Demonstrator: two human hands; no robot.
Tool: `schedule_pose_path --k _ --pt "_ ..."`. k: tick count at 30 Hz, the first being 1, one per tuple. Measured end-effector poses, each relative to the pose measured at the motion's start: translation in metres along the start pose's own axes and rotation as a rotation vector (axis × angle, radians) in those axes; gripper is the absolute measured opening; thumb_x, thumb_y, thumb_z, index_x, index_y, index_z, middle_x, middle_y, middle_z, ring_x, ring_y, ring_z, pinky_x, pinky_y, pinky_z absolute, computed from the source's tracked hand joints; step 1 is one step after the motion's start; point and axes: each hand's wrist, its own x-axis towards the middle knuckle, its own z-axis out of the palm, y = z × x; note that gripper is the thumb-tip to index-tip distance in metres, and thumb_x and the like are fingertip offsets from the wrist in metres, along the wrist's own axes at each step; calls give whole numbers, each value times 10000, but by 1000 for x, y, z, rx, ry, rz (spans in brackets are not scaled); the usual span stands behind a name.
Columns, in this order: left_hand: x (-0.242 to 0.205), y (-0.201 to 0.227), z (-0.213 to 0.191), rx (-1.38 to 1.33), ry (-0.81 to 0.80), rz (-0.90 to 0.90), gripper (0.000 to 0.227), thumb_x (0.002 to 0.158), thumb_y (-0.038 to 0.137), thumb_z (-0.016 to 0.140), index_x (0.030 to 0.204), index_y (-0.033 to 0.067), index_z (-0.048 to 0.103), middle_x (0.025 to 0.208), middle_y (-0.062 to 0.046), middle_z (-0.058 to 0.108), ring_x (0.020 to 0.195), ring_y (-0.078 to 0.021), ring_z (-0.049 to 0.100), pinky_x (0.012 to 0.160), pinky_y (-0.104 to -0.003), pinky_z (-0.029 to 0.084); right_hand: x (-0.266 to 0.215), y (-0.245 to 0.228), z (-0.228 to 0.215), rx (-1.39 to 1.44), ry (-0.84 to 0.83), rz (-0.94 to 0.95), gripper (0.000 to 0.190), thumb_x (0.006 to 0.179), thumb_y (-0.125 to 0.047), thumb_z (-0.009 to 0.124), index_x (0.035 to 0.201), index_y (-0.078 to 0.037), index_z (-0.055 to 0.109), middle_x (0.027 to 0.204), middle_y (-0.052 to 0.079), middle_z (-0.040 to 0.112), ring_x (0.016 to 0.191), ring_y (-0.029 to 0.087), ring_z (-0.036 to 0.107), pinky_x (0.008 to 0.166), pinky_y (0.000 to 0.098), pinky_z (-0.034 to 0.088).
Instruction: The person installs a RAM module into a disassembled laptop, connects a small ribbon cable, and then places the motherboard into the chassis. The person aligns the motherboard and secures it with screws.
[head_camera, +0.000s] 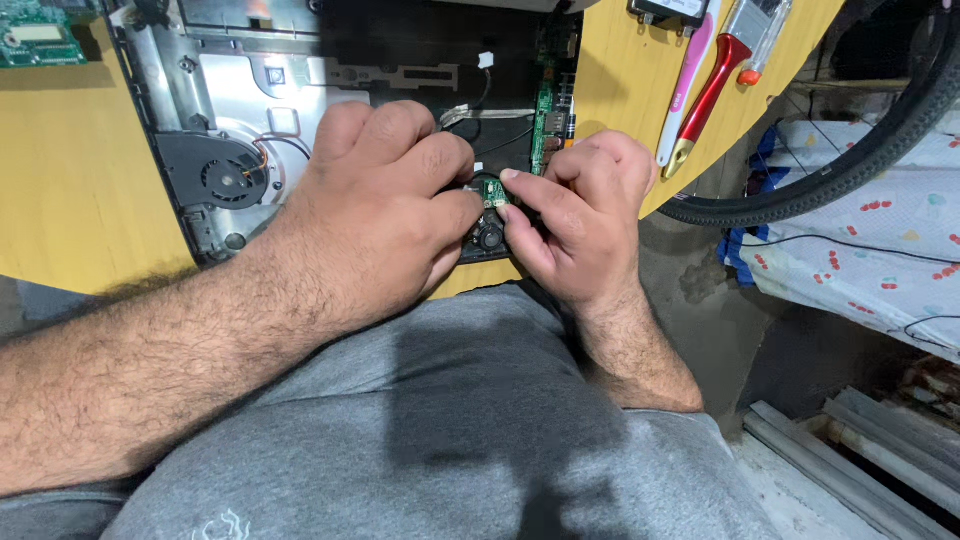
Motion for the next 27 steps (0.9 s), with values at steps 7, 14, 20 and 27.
schedule_pose_path --k 7,14,20,27 --pt "-1 -1 -2 -36 22 6 185 811 301 778 975 220 751 1013 17 643 998 -282 556 813 -463 420 4 -3 -3 -39 -2 9 165 998 -245 732 1138 -161 744 968 49 539 883 312 520 802 512 375" --pt "3 4 -8 80 -14 16 207 772 350 778 951 252 739 1003 48 656 967 -261 564 783 -430 412 5 -4 -4 -53 22 -10 151 989 -236 749 1128 -180 739 972 36 549 888 308 537 799 521 343" --pt "3 5 -9 99 -1 14 180 781 353 767 936 264 752 991 45 646 965 -264 558 783 -435 413 6 -6 -3 -8 93 -30 85 941 -210 784 986 -139 779 931 45 584 843 299 548 775 500 367" --pt "4 6 -8 110 7 12 149 800 375 750 905 271 739 947 44 632 935 -270 560 760 -438 404 0 -7 -1 2 94 -40 104 945 -178 801 1028 -171 738 969 24 620 883 316 556 848 537 353"
